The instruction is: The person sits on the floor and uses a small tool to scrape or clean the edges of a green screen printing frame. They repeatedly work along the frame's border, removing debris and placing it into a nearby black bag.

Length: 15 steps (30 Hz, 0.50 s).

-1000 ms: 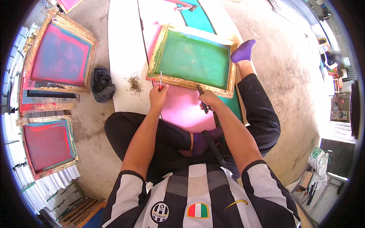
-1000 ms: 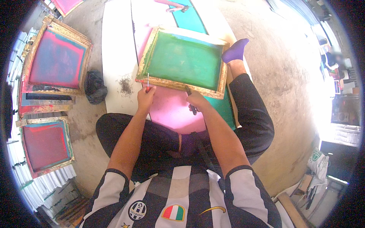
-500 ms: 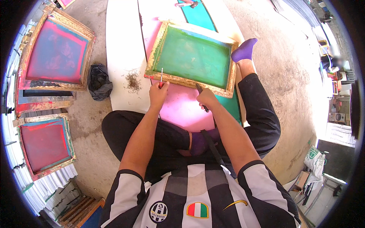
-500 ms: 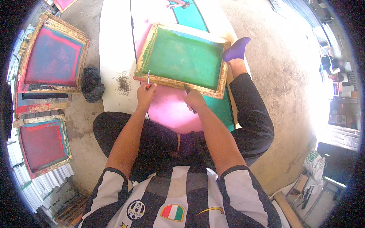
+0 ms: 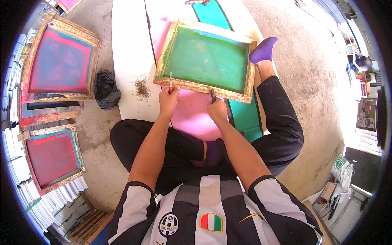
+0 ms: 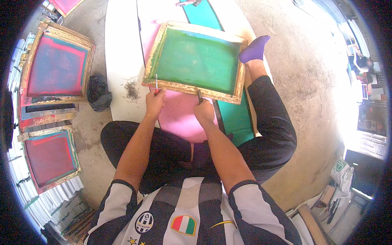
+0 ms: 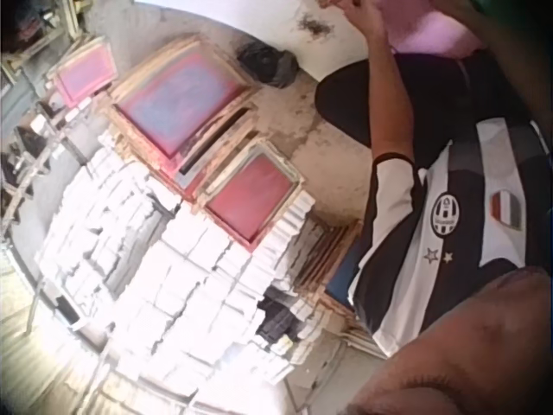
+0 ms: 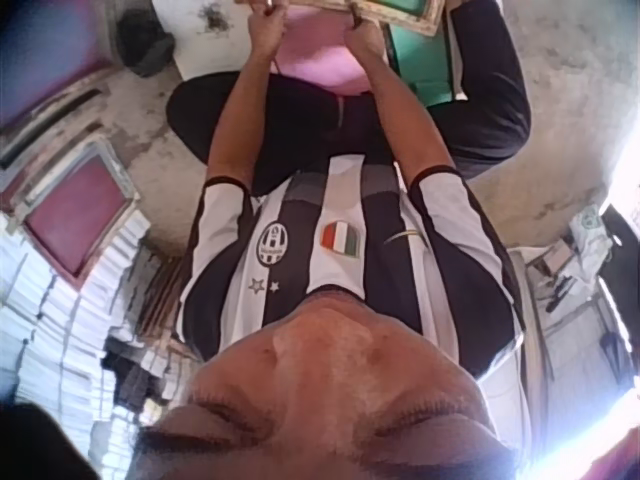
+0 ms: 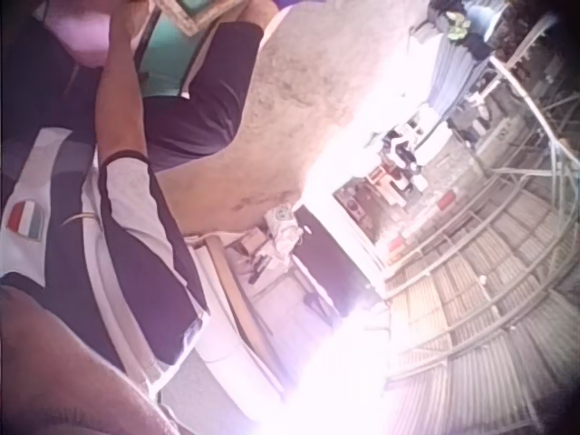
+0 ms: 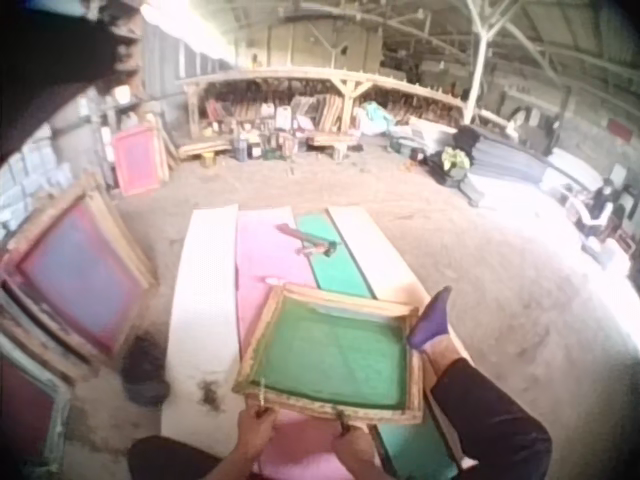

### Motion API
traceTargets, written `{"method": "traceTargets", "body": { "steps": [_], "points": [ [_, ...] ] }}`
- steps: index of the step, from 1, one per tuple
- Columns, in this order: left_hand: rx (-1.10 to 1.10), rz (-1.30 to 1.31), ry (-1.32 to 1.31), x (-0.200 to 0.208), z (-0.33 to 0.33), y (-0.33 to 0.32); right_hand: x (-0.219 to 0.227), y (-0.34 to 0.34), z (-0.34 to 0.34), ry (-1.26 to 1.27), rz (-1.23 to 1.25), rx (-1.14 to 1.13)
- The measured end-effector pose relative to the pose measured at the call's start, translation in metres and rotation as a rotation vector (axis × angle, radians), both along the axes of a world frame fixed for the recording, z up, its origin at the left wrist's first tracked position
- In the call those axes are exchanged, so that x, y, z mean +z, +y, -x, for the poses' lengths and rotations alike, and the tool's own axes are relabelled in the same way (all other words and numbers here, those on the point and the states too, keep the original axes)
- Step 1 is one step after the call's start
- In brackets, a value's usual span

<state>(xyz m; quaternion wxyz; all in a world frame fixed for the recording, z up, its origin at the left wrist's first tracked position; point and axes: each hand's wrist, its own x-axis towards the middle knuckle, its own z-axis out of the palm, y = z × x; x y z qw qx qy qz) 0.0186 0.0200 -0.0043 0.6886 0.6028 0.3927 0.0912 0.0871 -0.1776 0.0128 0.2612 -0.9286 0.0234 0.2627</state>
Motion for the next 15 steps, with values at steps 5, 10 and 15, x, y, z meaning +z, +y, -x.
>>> {"method": "traceTargets", "body": {
  "steps": [5,10,15],
  "points": [
    [-0.254,0.164,0.146,0.031,0.01,-0.012,-0.004,0.001,0.023,0.009,-0.13,0.175],
    [-0.434,0.272,0.144,0.032,0.016,-0.009,0.019,0.018,0.042,0.257,-0.362,0.206],
    [-0.29,0.379,-0.024,0.006,0.02,-0.005,0.009,0.016,0.04,0.434,-0.555,0.257]
  ]
}}
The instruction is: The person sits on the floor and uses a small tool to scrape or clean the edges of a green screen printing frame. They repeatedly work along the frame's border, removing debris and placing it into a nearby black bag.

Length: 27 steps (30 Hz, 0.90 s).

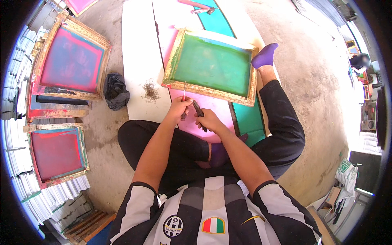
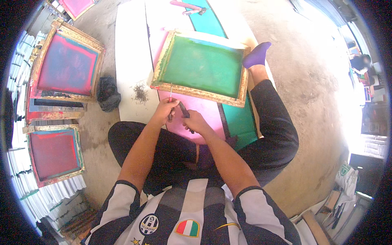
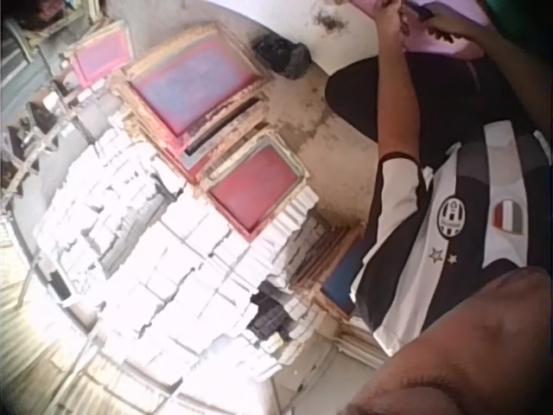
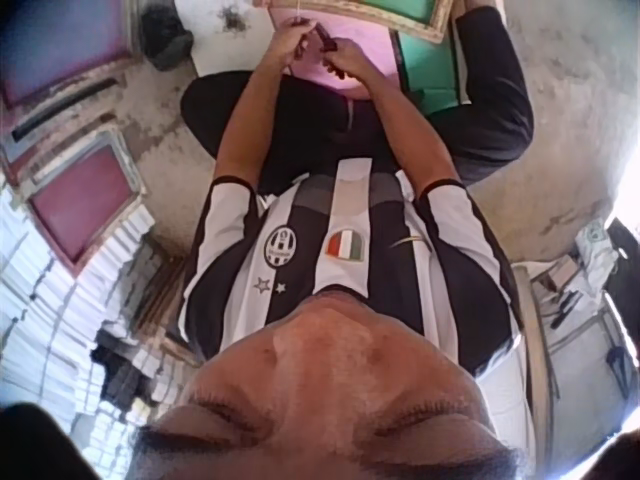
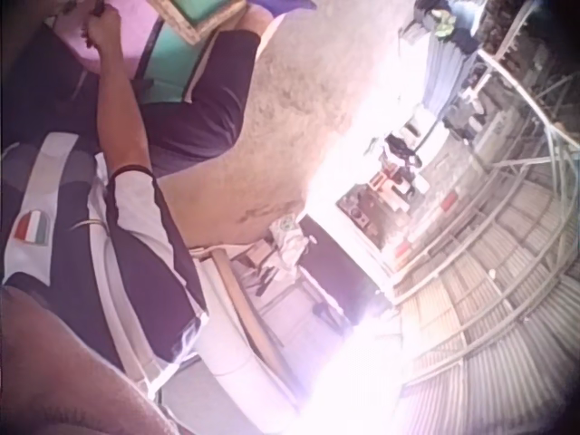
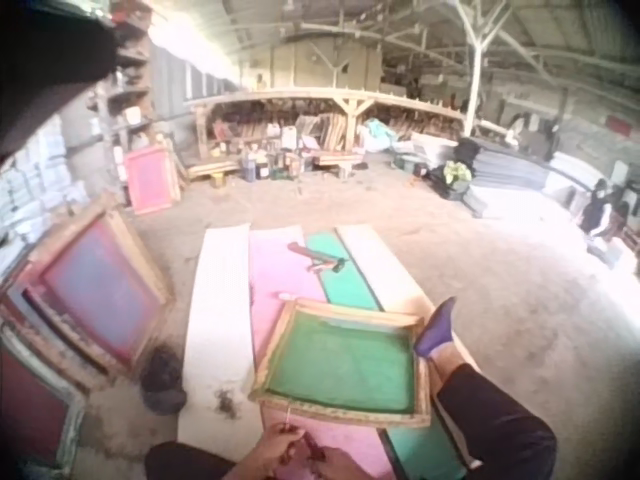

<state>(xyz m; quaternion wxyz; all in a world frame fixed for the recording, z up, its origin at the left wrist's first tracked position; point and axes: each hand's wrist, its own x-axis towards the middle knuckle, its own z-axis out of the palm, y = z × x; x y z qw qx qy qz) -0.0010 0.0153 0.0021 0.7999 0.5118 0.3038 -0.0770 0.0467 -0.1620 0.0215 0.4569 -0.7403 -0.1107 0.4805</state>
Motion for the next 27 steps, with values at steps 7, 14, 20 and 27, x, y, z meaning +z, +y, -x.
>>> {"method": "traceTargets", "body": {
  "steps": [7,14,20,27],
  "points": [
    [0.262,-0.077,0.12,0.005,-0.001,0.015,0.001,-0.011,-0.006,0.236,-0.049,-0.295],
    [0.903,-0.039,0.191,-0.015,0.002,0.06,-0.012,-0.015,-0.035,0.146,0.067,-0.521],
    [1.022,0.033,0.236,-0.014,0.002,0.067,-0.001,-0.004,-0.046,0.212,0.163,-0.504],
    [0.992,0.044,0.22,-0.007,-0.002,0.065,-0.016,0.006,-0.053,0.15,0.251,-0.529]
  ]
}}
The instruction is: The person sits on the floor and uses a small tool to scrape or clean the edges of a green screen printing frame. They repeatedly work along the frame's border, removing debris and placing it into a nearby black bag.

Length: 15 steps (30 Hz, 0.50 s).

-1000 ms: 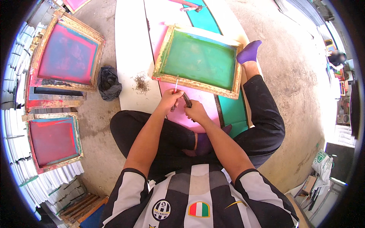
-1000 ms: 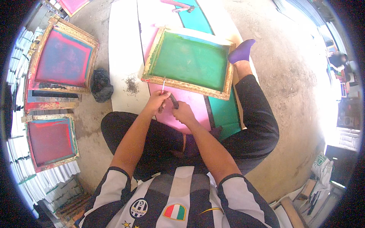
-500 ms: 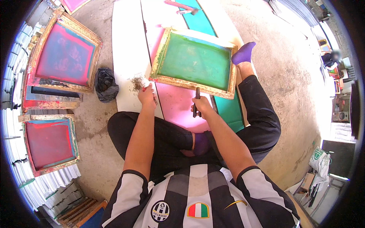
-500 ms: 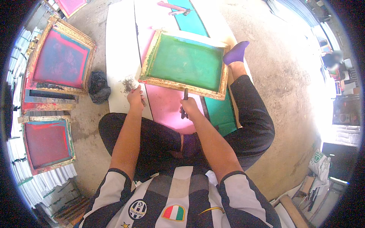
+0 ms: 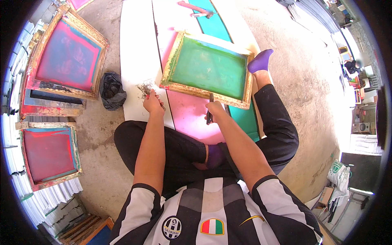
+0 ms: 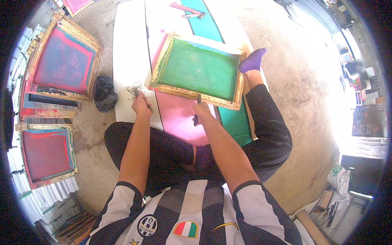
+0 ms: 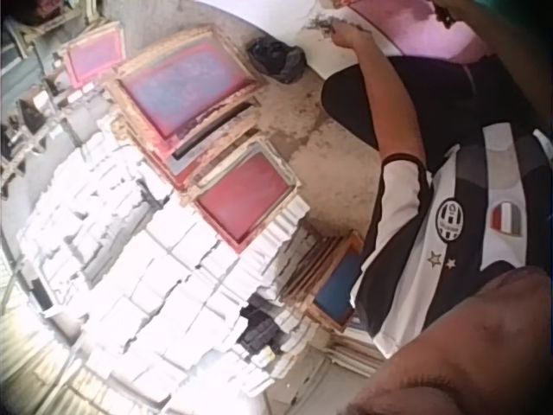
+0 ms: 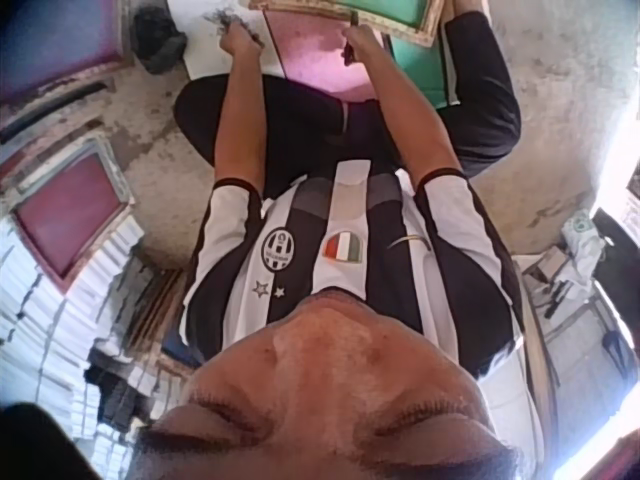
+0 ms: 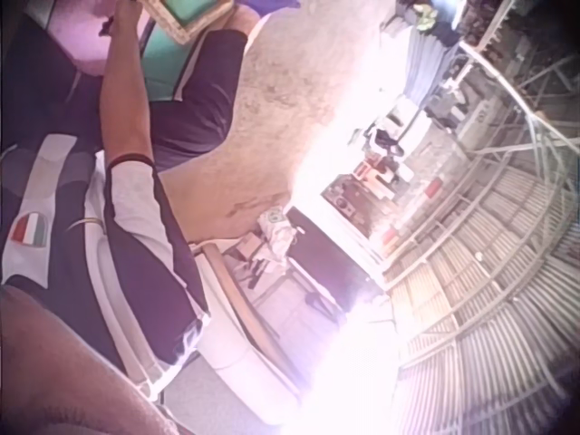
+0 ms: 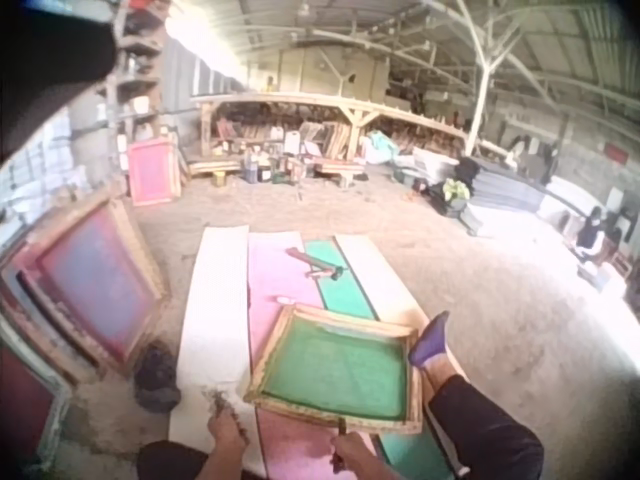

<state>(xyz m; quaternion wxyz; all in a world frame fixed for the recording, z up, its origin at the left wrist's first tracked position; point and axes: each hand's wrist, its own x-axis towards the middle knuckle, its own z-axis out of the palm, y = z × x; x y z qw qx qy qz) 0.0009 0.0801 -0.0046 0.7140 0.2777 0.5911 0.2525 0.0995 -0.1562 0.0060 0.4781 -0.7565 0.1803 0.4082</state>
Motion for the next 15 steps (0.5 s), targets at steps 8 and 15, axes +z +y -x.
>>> {"method": "traceTargets", "body": {
  "steps": [8,15],
  "points": [
    [-0.052,0.008,-0.017,0.003,-0.003,-0.005,0.015,0.013,0.004,-0.128,0.241,0.132],
    [-0.085,0.0,-0.04,0.011,-0.006,-0.011,0.035,0.015,0.008,-0.166,0.452,0.277]
  ]
}}
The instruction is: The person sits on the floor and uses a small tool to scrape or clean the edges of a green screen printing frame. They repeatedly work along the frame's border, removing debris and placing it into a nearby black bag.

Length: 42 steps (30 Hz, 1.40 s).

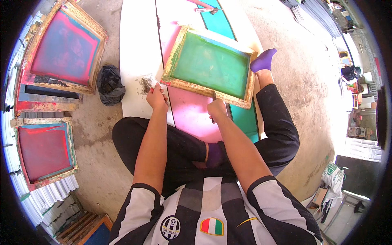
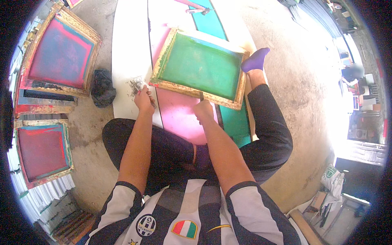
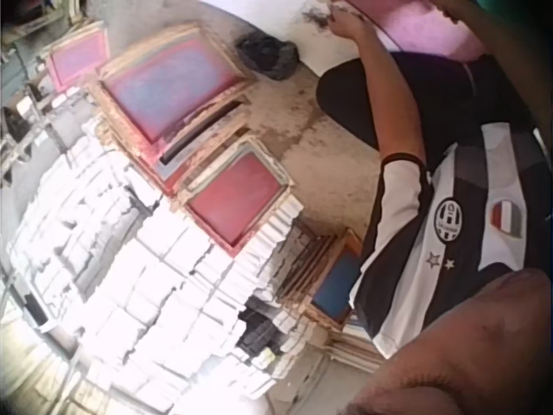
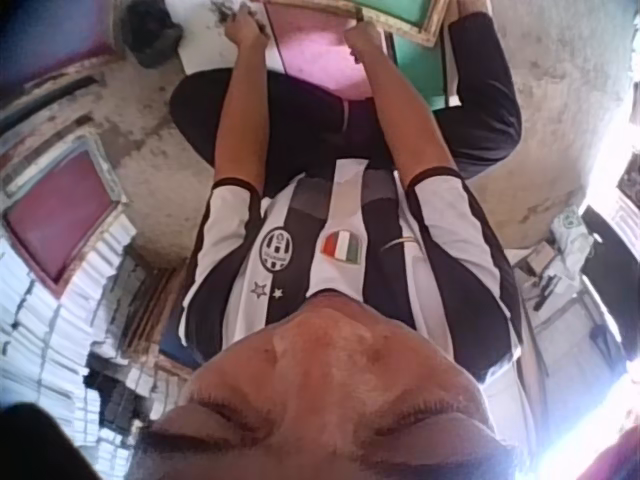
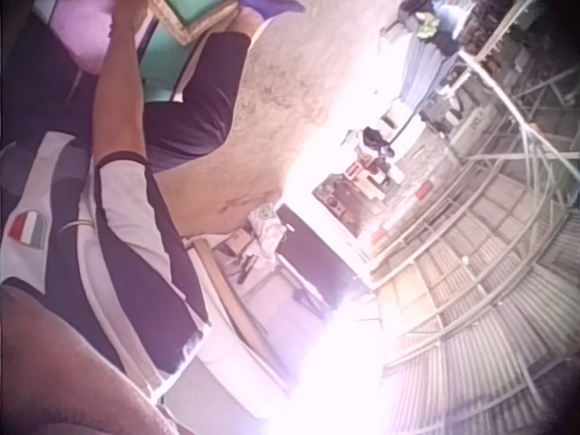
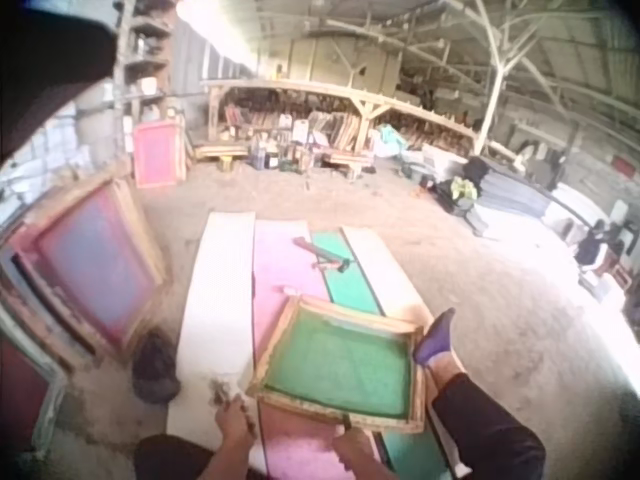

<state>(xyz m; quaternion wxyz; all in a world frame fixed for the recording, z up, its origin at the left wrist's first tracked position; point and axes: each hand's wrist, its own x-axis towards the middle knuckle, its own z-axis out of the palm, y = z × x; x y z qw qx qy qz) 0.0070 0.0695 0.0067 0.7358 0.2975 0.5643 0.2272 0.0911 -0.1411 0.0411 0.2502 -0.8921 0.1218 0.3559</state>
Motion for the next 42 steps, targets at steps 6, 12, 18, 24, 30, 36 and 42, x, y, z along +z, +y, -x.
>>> {"method": "traceTargets", "body": {
  "steps": [6,12,18,24,30,36,42],
  "points": [
    [-0.052,0.025,0.043,0.0,-0.004,0.0,0.003,-0.004,-0.001,0.035,0.019,-0.006],
    [-0.07,0.014,0.061,-0.007,-0.003,0.001,0.001,-0.007,0.0,-0.013,-0.009,0.013],
    [-0.026,0.005,0.063,-0.003,0.005,0.001,-0.015,-0.008,0.001,-0.066,-0.05,-0.005],
    [-0.057,0.084,0.079,0.013,0.014,-0.004,-0.042,-0.015,0.009,-0.113,-0.337,-0.188],
    [-0.486,-0.133,0.0,0.007,0.009,-0.022,-0.059,-0.03,0.028,-0.109,-0.673,-0.129],
    [-0.932,-0.35,-0.109,0.018,0.009,-0.063,-0.025,-0.011,0.053,-0.008,-0.79,-0.004],
    [-0.849,-0.376,-0.137,0.011,0.011,-0.058,-0.014,0.006,0.06,0.078,-0.849,0.044]
  ]
}}
